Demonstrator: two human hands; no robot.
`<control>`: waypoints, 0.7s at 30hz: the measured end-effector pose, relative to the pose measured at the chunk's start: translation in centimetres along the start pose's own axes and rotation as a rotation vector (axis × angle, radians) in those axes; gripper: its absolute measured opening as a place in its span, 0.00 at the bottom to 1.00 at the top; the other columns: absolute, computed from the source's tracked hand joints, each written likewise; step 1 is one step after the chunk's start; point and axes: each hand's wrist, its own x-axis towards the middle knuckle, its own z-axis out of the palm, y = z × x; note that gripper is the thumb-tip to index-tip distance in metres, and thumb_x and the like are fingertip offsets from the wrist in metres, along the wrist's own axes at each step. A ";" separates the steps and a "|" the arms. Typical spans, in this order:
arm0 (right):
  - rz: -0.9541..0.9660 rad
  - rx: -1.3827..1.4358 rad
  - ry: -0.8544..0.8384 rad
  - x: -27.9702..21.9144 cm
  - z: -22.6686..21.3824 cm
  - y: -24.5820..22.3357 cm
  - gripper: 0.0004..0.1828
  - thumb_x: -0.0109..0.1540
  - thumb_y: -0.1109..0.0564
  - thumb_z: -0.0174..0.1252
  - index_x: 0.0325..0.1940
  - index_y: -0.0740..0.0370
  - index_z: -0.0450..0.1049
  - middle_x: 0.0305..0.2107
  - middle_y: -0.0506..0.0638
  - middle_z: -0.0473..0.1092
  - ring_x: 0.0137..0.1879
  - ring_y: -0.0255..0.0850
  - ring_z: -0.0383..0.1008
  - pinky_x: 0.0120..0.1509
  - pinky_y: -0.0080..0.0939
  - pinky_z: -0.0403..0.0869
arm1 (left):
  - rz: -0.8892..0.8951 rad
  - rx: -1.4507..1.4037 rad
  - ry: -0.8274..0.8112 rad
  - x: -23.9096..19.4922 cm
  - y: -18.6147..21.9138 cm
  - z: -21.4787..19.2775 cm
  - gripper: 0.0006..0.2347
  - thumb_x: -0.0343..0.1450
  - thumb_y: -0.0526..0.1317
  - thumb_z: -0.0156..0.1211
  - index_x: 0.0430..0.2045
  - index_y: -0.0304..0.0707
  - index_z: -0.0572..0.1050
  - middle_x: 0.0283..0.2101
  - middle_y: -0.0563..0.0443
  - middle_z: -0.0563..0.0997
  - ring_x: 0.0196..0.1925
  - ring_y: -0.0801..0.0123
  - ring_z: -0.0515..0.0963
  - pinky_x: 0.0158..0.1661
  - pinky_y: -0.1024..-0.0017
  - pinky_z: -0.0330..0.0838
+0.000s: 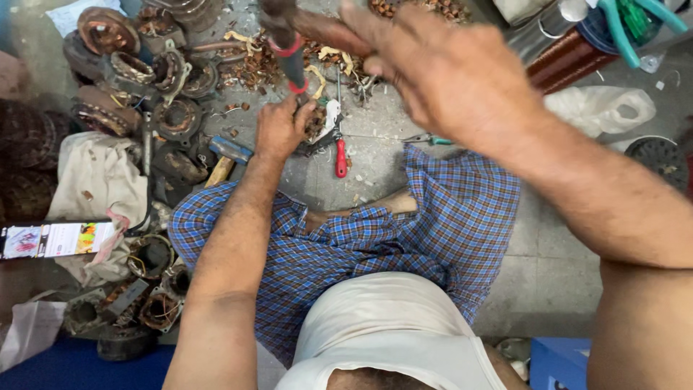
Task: The person repairs electric motor components by using pliers and a screwdriver to strip wires and manipulate small metal parts.
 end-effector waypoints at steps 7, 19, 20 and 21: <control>-0.099 -0.014 0.026 2.0 1.1 -1.1 0.20 0.68 0.60 0.57 0.66 0.62 0.73 0.35 0.56 0.74 0.35 0.49 0.76 0.36 0.47 0.75 | -0.103 -0.023 -0.061 -0.3 -0.3 0.4 0.16 0.75 0.53 0.61 0.43 0.38 0.78 0.27 0.41 0.84 0.27 0.53 0.85 0.37 0.53 0.80; -0.020 0.039 -0.016 -0.2 1.6 0.7 0.19 0.63 0.65 0.57 0.59 0.68 0.77 0.29 0.62 0.73 0.29 0.55 0.73 0.30 0.53 0.72 | -0.093 -0.018 -0.066 -0.2 0.1 0.5 0.15 0.75 0.51 0.61 0.41 0.37 0.80 0.26 0.40 0.83 0.27 0.51 0.84 0.34 0.54 0.79; -0.054 0.030 -0.016 0.0 1.9 0.5 0.21 0.61 0.65 0.58 0.60 0.70 0.77 0.29 0.63 0.72 0.29 0.56 0.73 0.29 0.53 0.72 | -0.069 -0.007 -0.048 -0.1 0.3 0.6 0.15 0.75 0.51 0.62 0.40 0.37 0.80 0.26 0.40 0.83 0.27 0.51 0.84 0.34 0.53 0.79; -0.088 0.021 -0.015 0.2 1.8 0.6 0.24 0.60 0.65 0.58 0.61 0.71 0.77 0.29 0.64 0.72 0.29 0.56 0.72 0.29 0.54 0.72 | -0.046 0.005 -0.030 -0.1 0.5 0.7 0.15 0.75 0.51 0.62 0.39 0.37 0.80 0.26 0.40 0.83 0.27 0.51 0.84 0.33 0.52 0.78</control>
